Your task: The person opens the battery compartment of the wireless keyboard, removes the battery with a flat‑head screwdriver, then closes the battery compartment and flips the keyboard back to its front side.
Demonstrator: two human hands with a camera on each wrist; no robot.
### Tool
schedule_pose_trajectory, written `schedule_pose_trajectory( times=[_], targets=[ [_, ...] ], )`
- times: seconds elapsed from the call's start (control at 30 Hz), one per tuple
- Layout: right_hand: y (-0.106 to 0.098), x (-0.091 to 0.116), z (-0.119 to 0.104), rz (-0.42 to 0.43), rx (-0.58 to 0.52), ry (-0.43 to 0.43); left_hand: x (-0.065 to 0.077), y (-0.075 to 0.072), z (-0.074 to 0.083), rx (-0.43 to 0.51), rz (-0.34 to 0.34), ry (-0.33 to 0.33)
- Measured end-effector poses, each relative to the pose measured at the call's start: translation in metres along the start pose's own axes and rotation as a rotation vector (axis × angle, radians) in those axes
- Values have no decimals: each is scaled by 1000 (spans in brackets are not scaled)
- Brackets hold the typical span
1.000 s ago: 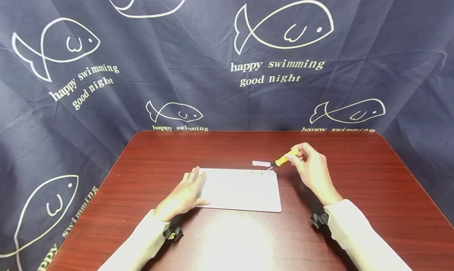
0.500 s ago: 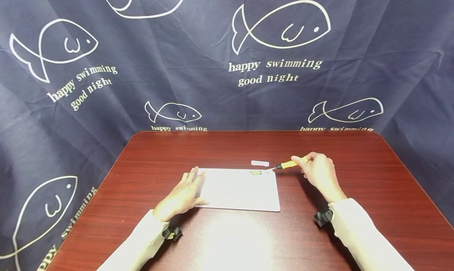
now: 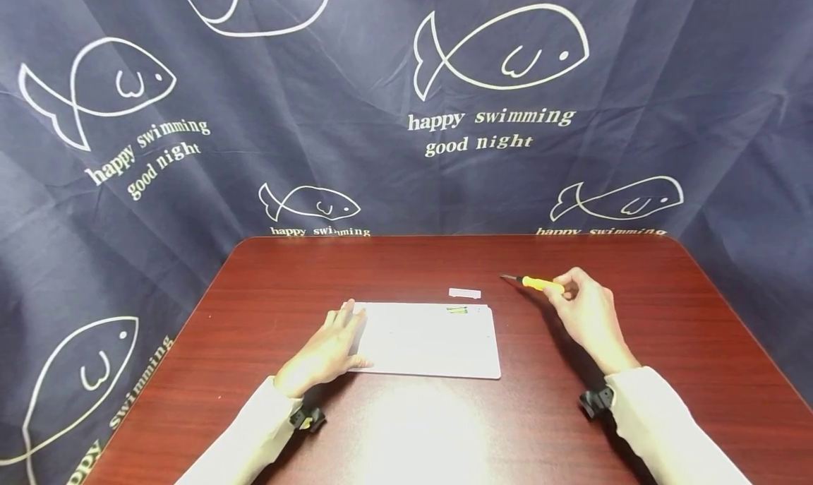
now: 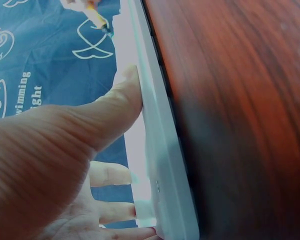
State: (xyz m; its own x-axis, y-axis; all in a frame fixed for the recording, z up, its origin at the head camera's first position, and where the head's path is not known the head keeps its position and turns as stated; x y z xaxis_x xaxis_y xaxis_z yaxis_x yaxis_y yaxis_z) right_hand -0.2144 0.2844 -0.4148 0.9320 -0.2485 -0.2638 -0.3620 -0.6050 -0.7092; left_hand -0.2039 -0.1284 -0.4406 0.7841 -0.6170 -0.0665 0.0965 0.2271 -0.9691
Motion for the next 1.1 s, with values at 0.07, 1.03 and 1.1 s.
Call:
schedule_pose_trajectory(
  times=[0.07, 1.03, 1.1],
  targets=[
    [2, 2, 5, -15, 28, 28, 0, 1, 0, 2, -4, 1],
    [26, 17, -9, -325, 252, 76, 0, 1, -1, -14, -8, 4],
    [25, 16, -12, -310, 238, 64, 0, 1, -1, -12, -11, -1]
  ],
)
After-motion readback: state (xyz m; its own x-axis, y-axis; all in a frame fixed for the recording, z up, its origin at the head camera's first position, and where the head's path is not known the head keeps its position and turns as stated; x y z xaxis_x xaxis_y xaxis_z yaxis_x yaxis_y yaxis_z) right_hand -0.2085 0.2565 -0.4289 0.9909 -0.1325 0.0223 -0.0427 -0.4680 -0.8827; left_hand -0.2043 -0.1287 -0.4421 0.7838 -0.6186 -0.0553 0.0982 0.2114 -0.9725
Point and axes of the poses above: each hand's wrist, its own x-axis away from the middle knuckle, its own y-axis out of the palm, z = x × y, the point moved 3 cm from there along -x, towards the middle knuckle, and after that the axes turned 10 degrees about y, right-handed, at the moved point
